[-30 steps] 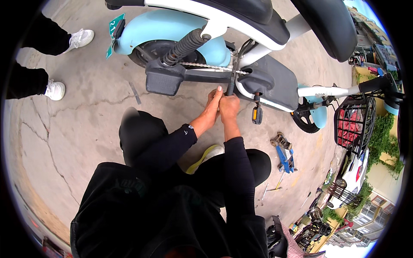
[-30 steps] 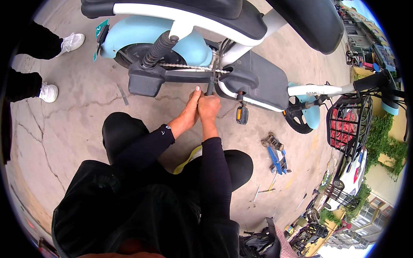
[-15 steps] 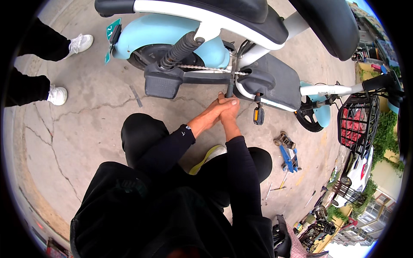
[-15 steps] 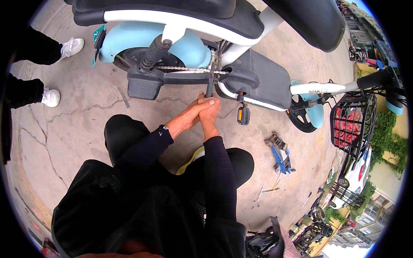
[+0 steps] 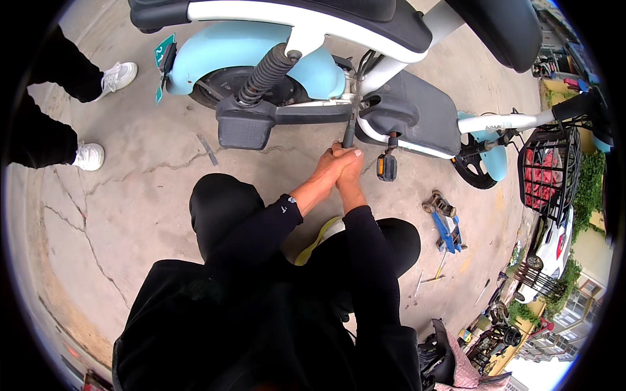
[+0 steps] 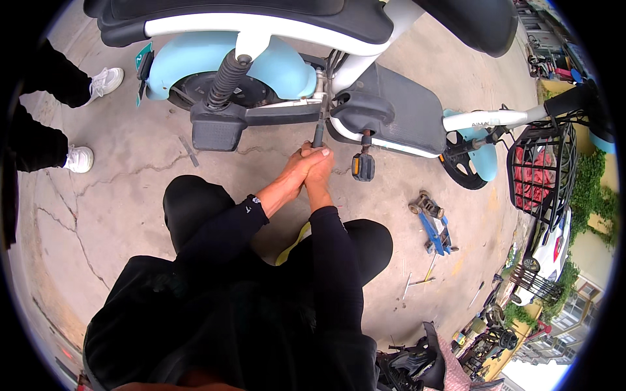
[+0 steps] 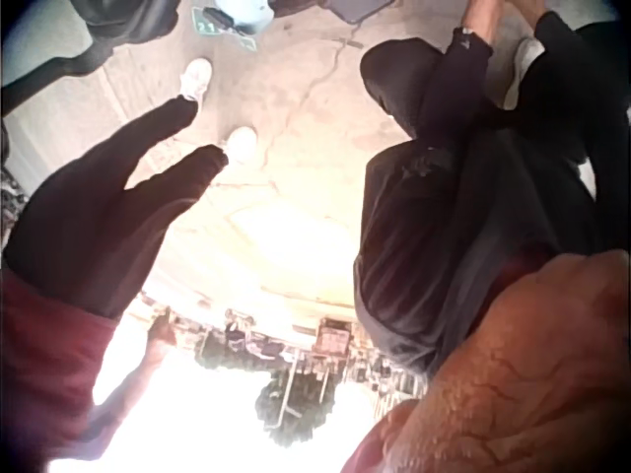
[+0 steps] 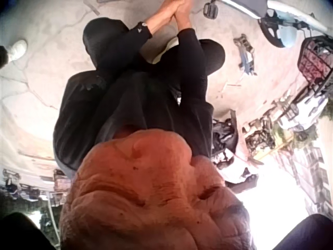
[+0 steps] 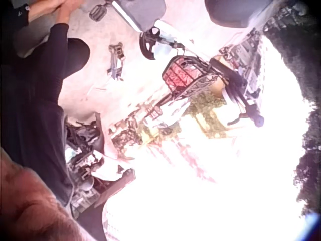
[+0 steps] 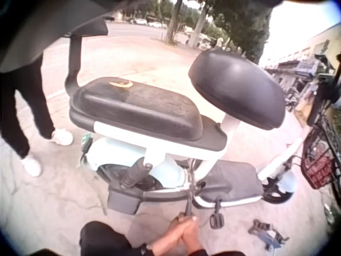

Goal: The person repairs an electric scooter by first using pliers to remove a chain from the pedal mechanism. They then move to the scooter's seat area, open the compartment, and work on the internal wiring, connecting and organizing various electrical connectors.

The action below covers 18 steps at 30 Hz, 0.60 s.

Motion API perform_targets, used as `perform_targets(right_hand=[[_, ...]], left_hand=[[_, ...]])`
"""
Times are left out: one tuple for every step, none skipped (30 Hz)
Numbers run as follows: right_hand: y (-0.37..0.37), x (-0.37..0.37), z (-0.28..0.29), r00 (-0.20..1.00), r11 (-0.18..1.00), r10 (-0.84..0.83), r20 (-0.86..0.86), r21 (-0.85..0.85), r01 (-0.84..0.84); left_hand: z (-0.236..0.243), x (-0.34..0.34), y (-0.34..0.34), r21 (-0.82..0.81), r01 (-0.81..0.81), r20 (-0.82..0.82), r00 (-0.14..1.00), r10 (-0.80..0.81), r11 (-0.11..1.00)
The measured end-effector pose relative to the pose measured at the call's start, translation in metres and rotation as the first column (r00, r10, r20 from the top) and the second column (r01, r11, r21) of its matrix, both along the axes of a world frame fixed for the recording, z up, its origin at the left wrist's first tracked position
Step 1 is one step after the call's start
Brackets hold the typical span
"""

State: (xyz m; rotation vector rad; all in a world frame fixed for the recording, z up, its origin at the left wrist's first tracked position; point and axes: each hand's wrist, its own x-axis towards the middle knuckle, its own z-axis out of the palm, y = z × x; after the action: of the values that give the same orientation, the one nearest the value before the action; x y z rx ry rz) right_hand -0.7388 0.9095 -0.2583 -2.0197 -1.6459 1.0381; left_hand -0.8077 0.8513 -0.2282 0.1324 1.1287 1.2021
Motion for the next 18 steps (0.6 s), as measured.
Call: perform_targets(right_hand=[[-0.001, 0.004, 0.006, 1.000, 1.000, 0.005, 0.018, 0.011, -0.005], [-0.007, 0.009, 0.010, 0.999, 1.000, 0.001, 0.034, 0.013, -0.002], [-0.012, 0.003, 0.025, 0.993, 0.998, 0.060, 0.101, 0.032, -0.063], [-0.016, -0.004, 0.036, 0.996, 0.995, 0.086, 0.020, 0.046, -0.087], [-0.021, -0.004, 0.046, 0.993, 0.993, 0.102, -0.053, 0.061, -0.099], [-0.025, -0.003, 0.049, 0.985, 0.991, 0.120, -0.125, 0.076, -0.111], [-0.030, 0.002, 0.037, 0.958, 0.994, 0.101, -0.270, 0.066, -0.086], [-0.033, -0.002, 0.035, 0.908, 0.996, 0.082, -0.410, 0.051, -0.067], [-0.035, -0.005, 0.033, 0.946, 0.996, 0.094, -0.311, 0.034, -0.088], [-0.037, -0.008, 0.032, 0.972, 0.994, 0.107, -0.207, 0.014, -0.107], [-0.039, -0.009, 0.025, 0.951, 0.996, 0.054, -0.305, -0.048, -0.072], [-0.042, -0.005, 0.020, 0.961, 0.998, 0.049, -0.273, -0.033, -0.060], [-0.046, -0.002, 0.015, 0.970, 0.999, 0.042, -0.239, -0.017, -0.047], [-0.049, -0.006, 0.018, 0.978, 0.999, 0.043, -0.205, -0.003, -0.045], [-0.052, -0.009, 0.027, 0.981, 0.997, 0.081, -0.174, 0.027, -0.077], [-0.054, -0.012, 0.036, 0.983, 0.992, 0.116, -0.143, 0.057, -0.109], [-0.056, -0.012, 0.045, 0.983, 0.986, 0.147, -0.108, 0.089, -0.138], [-0.061, -0.010, 0.053, 0.962, 0.998, 0.031, -0.272, 0.053, -0.018]], left_hand=[[0.002, 0.003, 0.001, 0.053, 0.021, 0.002, 1.000, -0.021, 0.998], [0.006, 0.006, -0.004, 0.097, 0.050, 0.002, 0.999, -0.051, 0.994], [0.007, 0.004, -0.007, 0.134, 0.072, -0.014, 0.997, -0.071, 0.988], [0.008, 0.002, -0.009, 0.136, 0.061, -0.072, 0.996, -0.051, 0.989], [0.013, 0.005, -0.011, 0.140, 0.059, -0.122, 0.992, -0.042, 0.988], [0.017, 0.007, -0.015, 0.143, 0.056, -0.170, 0.985, -0.031, 0.988], [0.020, 0.008, -0.018, 0.137, 0.016, -0.166, 0.986, 0.007, 0.990], [0.018, 0.009, -0.021, 0.087, -0.004, -0.203, 0.979, 0.021, 0.996], [0.015, 0.010, -0.023, 0.038, -0.025, -0.240, 0.970, 0.034, 0.999], [0.013, 0.012, -0.026, -0.010, -0.048, -0.276, 0.960, 0.043, 0.999], [0.007, 0.014, -0.028, 0.012, -0.062, -0.225, 0.972, 0.063, 0.998], [0.001, 0.016, -0.031, 0.034, -0.076, -0.172, 0.982, 0.081, 0.997], [-0.005, 0.017, -0.034, 0.055, -0.090, -0.118, 0.988, 0.095, 0.994], [-0.017, 0.017, -0.036, 0.095, -0.110, -0.117, 0.986, 0.121, 0.989], [-0.028, 0.017, -0.040, 0.132, -0.129, -0.110, 0.983, 0.144, 0.983], [-0.038, 0.017, -0.043, 0.170, -0.147, -0.103, 0.981, 0.166, 0.975], [-0.037, 0.013, -0.042, 0.138, -0.143, -0.006, 0.989, 0.146, 0.980], [-0.033, 0.007, -0.038, 0.112, -0.124, 0.098, 0.989, 0.114, 0.986]])
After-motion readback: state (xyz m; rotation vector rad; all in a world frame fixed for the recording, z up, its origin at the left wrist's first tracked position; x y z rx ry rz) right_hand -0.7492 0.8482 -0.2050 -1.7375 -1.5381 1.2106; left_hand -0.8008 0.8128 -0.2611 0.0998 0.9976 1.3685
